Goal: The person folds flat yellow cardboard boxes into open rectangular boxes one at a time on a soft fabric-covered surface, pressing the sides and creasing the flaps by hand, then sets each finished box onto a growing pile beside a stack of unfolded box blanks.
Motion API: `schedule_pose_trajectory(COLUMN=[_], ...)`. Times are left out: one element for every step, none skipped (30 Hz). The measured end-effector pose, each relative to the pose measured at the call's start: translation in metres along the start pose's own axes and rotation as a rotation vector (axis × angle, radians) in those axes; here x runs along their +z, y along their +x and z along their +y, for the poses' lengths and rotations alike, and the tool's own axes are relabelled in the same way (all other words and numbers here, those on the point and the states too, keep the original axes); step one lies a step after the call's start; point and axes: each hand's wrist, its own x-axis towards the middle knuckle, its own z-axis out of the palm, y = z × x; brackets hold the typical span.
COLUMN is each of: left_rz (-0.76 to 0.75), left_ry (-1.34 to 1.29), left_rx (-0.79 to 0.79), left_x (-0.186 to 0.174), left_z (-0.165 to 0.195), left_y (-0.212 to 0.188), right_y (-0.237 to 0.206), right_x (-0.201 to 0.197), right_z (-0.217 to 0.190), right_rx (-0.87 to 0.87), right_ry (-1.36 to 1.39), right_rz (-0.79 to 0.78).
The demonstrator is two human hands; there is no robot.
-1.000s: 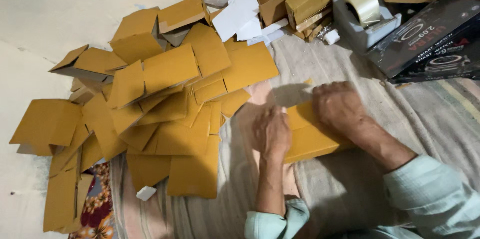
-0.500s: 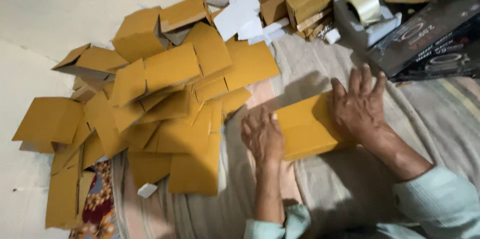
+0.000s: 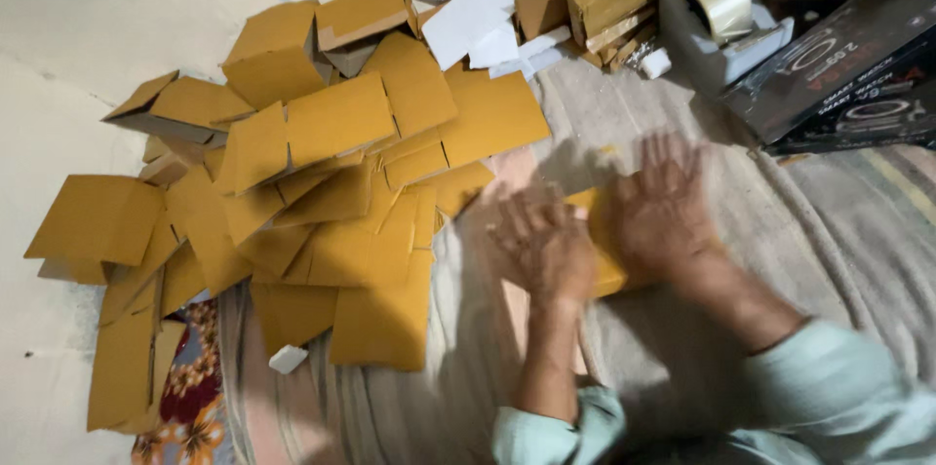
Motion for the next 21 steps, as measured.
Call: schedule_pose_trajectory(left_rz=[0.014,0.022,0.027,0.047,0.066,0.094,0.080,0.054,0.020,0.014,0.018,0.031,0.039,0.042,0.043,0.036,0.030,0.032,0.030,0.020,0.005], left_ry=[-0.007,-0.011,-0.013,-0.049,-0.087,-0.127,-0.116,-0.103,-0.084,-0.047,-0.015,0.014,0.005,-0.002,-0.007,-0.038,-0.069,-0.105,-0.105,-0.099,-0.090], left_rx=[0.010,0.016,0.016,-0.003,-0.019,-0.033,-0.068,-0.107,-0.152,-0.119,-0.077,-0.031,-0.013,0.000,0.009,-0.008,-0.021,-0.030,-0.057,-0.089,-0.123], left_x=[0.003,0.005,0.006,0.006,0.003,0.000,-0.002,-0.003,-0.004,-0.004,-0.001,0.001,0.002,0.001,0.001,0.000,-0.002,-0.004,-0.005,-0.004,-0.003], left_z=[0.002,0.003,0.001,-0.004,-0.015,-0.024,-0.028,-0.028,-0.028,-0.024,-0.014,-0.004,0.001,0.002,0.003,0.000,-0.007,-0.013,-0.018,-0.020,-0.021], left_y=[-0.001,-0.002,-0.003,-0.005,-0.007,-0.007,-0.007,-0.007,-0.007,-0.007,-0.006,-0.005,-0.004,-0.006,-0.006,-0.008,-0.010,-0.009,-0.009,-0.008,-0.006], right_y=[0.001,0.002,0.002,0.001,-0.002,-0.005,-0.008,-0.009,-0.010,-0.010,-0.007,-0.003,0.000,0.002,0.003,0.003,0.002,0.000,0.000,-0.001,-0.001], right_x=[0.000,-0.001,-0.002,-0.003,-0.004,-0.004,-0.005,-0.004,-0.003,-0.001,0.001,0.004,0.006,0.008,0.007,0.008,0.008,0.007,0.004,0.001,-0.002], right_z=[-0.004,-0.005,-0.005,-0.001,0.010,0.020,0.026,0.026,0.026,0.022,0.011,0.002,-0.003,-0.003,-0.004,0.002,0.008,0.015,0.020,0.019,0.021], right_rx=[0.007,0.009,0.007,0.016,0.028,0.041,0.080,0.118,0.154,0.107,0.066,0.029,0.014,-0.006,-0.030,-0.017,0.000,0.018,0.065,0.110,0.154], right_ry=[0.092,0.188,0.287,0.239,0.190,0.136,0.185,0.238,0.296,0.206,0.109,0.008,0.094,0.182,0.272,0.303,0.333,0.356,0.311,0.273,0.237], right_rz=[0.013,0.021,0.026,0.025,0.024,0.033,0.081,0.116,0.141,0.068,0.008,-0.045,-0.036,-0.032,-0.031,0.025,0.081,0.147,0.106,0.057,0.002])
